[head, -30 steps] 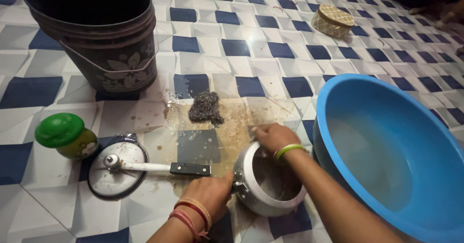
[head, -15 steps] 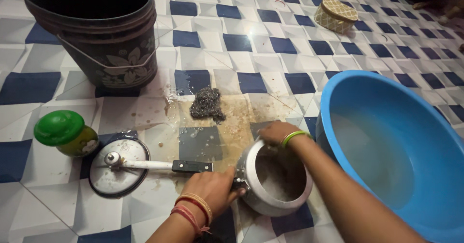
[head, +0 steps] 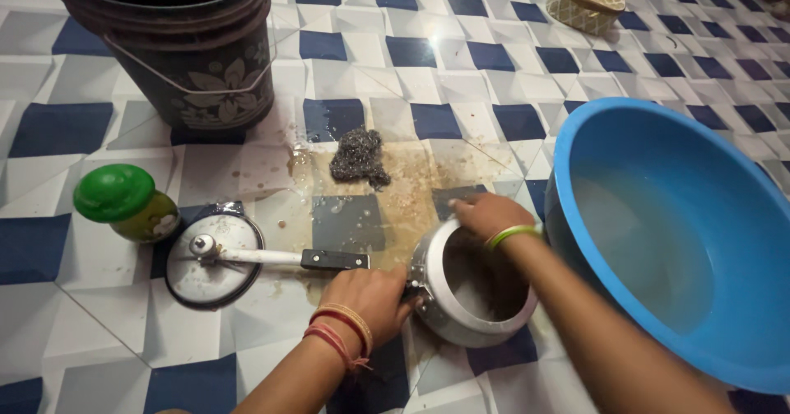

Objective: The person scrubs the inside and outside of a small metal pressure cooker using a steel wool pad. They repeatedly rotate the cooker to clean all surfaces, including the handle and lid, while sitting on a tiled floor.

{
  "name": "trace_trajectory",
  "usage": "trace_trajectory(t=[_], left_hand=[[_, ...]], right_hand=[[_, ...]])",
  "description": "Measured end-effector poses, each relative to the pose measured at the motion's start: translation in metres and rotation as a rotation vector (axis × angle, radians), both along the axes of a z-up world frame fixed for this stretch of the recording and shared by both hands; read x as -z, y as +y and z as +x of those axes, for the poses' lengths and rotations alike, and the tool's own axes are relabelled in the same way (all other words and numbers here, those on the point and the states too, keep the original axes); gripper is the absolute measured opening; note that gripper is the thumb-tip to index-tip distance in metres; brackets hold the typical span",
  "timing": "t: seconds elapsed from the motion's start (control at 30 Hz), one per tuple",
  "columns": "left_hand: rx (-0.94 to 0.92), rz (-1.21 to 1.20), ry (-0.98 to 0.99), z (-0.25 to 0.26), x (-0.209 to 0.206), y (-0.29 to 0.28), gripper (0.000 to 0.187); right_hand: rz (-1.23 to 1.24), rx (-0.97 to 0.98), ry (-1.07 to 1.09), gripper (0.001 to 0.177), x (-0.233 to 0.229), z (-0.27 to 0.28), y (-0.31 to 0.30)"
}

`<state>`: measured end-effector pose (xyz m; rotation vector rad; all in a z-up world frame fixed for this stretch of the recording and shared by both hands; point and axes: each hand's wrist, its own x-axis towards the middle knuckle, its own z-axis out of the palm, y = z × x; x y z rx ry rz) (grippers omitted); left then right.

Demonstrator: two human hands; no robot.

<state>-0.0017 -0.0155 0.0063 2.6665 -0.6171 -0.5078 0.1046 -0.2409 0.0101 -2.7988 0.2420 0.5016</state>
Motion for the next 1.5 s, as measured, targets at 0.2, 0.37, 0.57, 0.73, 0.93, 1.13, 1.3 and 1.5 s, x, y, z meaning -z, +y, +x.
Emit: trace_trajectory(t=[0.2, 0.37, 0.57, 0.73, 0.93, 1.13, 1.3, 1.5], left_hand=[[-0.044, -0.043, 0.003, -0.008, 0.006, 0.003, 0.041], [-0.05, -0.038, 0.009, -0.005, 0.012, -0.002, 0.044], [-0.044, -0.046, 0.045, -0.001, 0.014, -0.005, 0.043], [-0.091, -0.025, 0.102, -0.008, 0.01, -0.002, 0.04], [-0.105, -0.007, 0.132, -0.009, 0.006, -0.004, 0.039], [-0.141, -0.023, 0.138, -0.016, 0.016, -0.008, 0.037], [-0.19, -0.037, 0.143, -0.021, 0.013, -0.018, 0.037], [-0.183, -0.024, 0.107, -0.016, 0.015, -0.001, 0.036]], right_hand=[[-0.022, -0.656, -0.579, 0.034, 0.026, -0.051, 0.039], [0.09, 0.076, -0.374, 0.039, -0.01, -0.038, 0.005], [-0.175, -0.416, -0.75, 0.023, 0.003, -0.05, 0.03], [-0.098, -0.507, -0.815, 0.018, 0.028, -0.041, 0.027], [0.152, -0.234, -0.778, 0.021, 0.019, -0.056, -0.009], [0.409, -0.557, -0.621, 0.021, 0.0, -0.146, 0.021], [0.363, -0.406, -0.716, 0.022, -0.023, -0.121, 0.036], [0.323, -0.574, -0.658, 0.021, -0.017, -0.152, 0.036]])
